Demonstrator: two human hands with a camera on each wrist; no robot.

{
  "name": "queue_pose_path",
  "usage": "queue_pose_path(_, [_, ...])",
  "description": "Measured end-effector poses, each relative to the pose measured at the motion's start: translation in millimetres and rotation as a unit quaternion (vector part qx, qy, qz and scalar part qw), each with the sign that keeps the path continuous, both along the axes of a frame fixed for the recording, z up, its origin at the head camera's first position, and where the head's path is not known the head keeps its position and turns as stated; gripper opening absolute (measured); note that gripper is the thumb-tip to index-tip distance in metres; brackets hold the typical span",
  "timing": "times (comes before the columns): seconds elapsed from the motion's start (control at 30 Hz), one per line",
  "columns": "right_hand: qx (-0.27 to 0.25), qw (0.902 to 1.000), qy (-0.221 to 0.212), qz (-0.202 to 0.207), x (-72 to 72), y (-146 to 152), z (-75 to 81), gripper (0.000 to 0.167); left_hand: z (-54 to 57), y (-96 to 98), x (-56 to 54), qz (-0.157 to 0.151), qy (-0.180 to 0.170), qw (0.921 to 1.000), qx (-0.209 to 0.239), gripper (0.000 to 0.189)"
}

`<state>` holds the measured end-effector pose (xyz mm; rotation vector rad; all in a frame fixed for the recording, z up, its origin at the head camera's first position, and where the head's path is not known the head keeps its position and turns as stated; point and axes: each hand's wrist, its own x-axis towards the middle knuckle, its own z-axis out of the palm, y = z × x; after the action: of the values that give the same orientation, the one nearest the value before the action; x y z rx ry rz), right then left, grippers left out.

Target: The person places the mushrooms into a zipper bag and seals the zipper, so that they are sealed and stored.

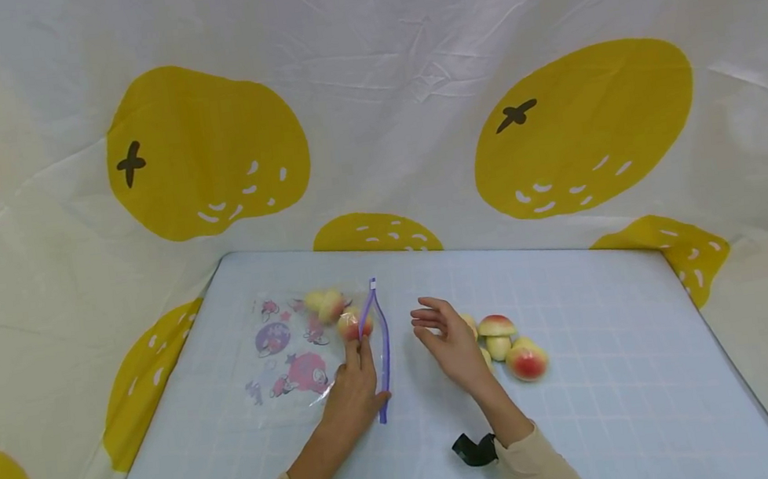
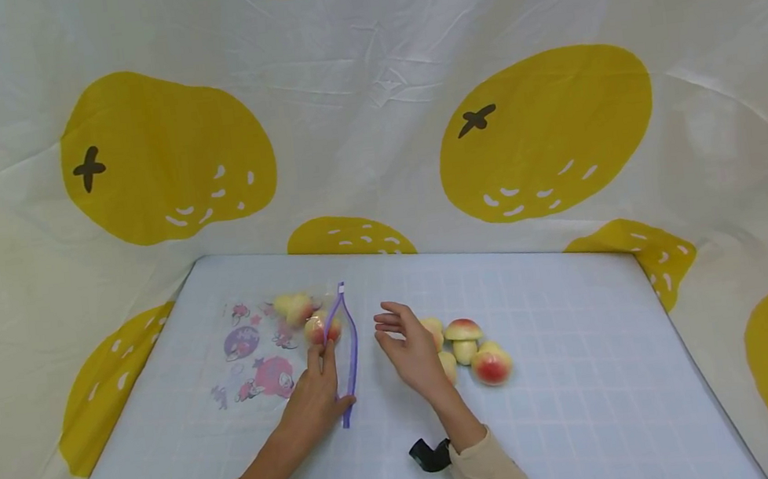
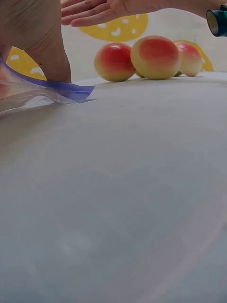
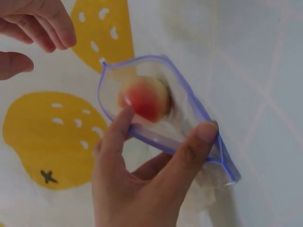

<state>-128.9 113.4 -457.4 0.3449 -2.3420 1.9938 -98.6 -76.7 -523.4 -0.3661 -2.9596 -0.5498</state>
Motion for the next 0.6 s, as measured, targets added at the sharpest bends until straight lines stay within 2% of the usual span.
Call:
queue_pose_path(0.17, [0.018,0.9996,0.010,-0.017,-4.5,15.4,-15.9,0.045,-0.3,-0.5,0.0,0.000,-0.011,0.9999,0.002,0.103])
queue_pose_path(0.37, [0.017,0.9995,0.025,-0.012,-0.6,36.3,-13.8,0.045,-0.8,-2.3,0.1,-0.009,0.001,0.9999,0.007,0.104])
queue_pose_path(0.6, [0.035,0.9987,0.015,-0.033,4.7,63.7,-11.8,0.045,-0.6,-2.2,0.4,-0.012,0.011,0.9998,0.011,0.104])
